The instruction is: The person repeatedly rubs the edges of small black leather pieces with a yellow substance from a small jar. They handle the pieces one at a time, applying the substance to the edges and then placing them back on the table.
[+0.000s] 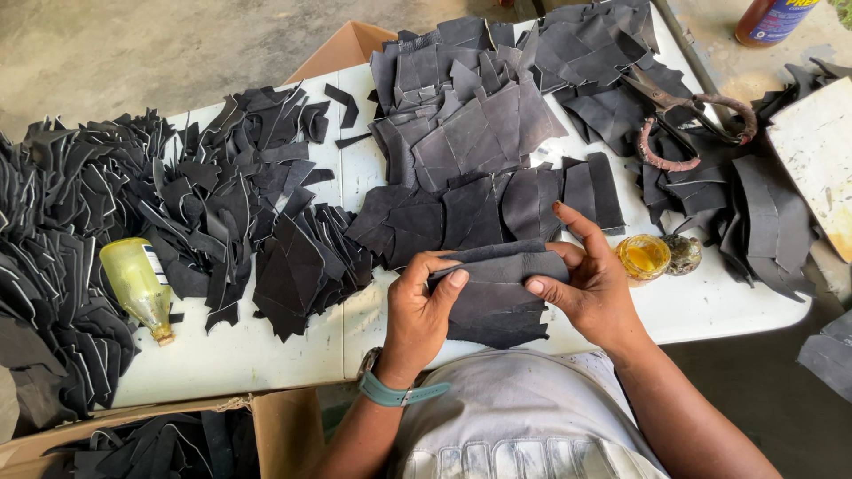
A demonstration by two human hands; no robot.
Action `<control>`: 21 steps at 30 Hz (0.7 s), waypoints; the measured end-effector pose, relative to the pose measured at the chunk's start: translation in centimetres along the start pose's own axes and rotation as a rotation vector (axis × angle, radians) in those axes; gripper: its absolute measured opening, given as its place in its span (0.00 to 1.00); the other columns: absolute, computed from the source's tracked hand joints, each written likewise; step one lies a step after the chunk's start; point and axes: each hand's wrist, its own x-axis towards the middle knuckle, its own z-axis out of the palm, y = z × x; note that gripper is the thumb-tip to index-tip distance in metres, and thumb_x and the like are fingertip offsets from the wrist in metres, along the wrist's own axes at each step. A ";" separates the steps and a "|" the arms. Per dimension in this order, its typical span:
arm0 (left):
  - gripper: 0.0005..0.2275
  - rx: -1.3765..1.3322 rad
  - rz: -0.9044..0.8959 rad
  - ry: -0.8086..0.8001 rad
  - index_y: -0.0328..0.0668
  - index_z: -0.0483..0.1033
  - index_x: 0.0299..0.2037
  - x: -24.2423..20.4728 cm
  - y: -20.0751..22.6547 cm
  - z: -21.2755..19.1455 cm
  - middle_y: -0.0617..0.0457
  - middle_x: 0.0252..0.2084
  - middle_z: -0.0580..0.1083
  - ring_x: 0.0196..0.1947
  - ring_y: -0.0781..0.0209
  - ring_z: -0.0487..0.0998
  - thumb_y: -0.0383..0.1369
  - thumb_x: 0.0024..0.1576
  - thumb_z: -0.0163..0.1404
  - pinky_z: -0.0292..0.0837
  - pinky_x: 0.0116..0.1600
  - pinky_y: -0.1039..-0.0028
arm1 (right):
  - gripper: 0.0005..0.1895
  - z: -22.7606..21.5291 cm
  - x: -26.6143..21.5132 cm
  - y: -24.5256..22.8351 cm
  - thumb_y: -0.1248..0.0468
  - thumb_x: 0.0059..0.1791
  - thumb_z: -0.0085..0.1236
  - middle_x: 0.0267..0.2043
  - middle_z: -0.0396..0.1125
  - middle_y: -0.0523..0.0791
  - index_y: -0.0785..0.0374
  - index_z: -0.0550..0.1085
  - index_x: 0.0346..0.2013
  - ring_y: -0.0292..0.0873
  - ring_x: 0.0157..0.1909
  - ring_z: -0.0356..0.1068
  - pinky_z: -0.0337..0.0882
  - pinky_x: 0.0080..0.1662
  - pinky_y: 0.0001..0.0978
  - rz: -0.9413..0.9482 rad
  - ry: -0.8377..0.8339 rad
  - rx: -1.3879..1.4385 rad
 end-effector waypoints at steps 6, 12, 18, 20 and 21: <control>0.10 -0.004 -0.096 0.054 0.35 0.74 0.42 -0.3 -1.0 1.0 0.59 0.29 0.72 0.28 0.75 0.66 0.36 0.65 0.52 0.64 0.33 0.82 | 0.48 -0.6 -0.3 -0.4 0.70 0.43 0.68 0.54 0.72 0.46 0.64 0.53 0.75 0.35 0.57 0.71 0.72 0.56 0.27 -0.015 -0.024 0.047; 0.09 0.004 -0.019 0.069 0.36 0.71 0.44 -0.5 -0.6 1.4 0.59 0.31 0.72 0.30 0.76 0.68 0.35 0.66 0.51 0.67 0.36 0.83 | 0.44 -0.6 -0.5 -0.1 0.72 0.46 0.65 0.47 0.75 0.45 0.64 0.55 0.74 0.34 0.50 0.73 0.71 0.51 0.24 -0.005 0.017 0.038; 0.15 -0.374 -0.192 -0.097 0.35 0.69 0.55 -0.2 -1.4 1.1 0.60 0.34 0.72 0.32 0.75 0.67 0.32 0.62 0.54 0.65 0.36 0.83 | 0.42 -1.1 -0.8 0.6 0.73 0.47 0.65 0.40 0.75 0.44 0.65 0.58 0.74 0.32 0.44 0.73 0.72 0.46 0.22 -0.051 0.053 0.046; 0.12 -0.323 -0.215 -0.138 0.31 0.76 0.54 -0.8 -2.3 1.2 0.60 0.34 0.72 0.32 0.75 0.66 0.32 0.65 0.54 0.64 0.37 0.83 | 0.42 -1.1 -1.0 0.6 0.73 0.46 0.66 0.39 0.74 0.44 0.65 0.59 0.73 0.33 0.42 0.73 0.73 0.44 0.22 -0.035 0.080 0.016; 0.11 -0.281 -0.196 -0.133 0.30 0.77 0.52 -1.0 -2.6 1.4 0.59 0.34 0.73 0.34 0.75 0.68 0.32 0.66 0.54 0.66 0.39 0.83 | 0.42 -1.0 -0.8 0.6 0.74 0.45 0.66 0.38 0.74 0.43 0.65 0.60 0.71 0.33 0.42 0.73 0.74 0.43 0.23 -0.027 0.109 -0.005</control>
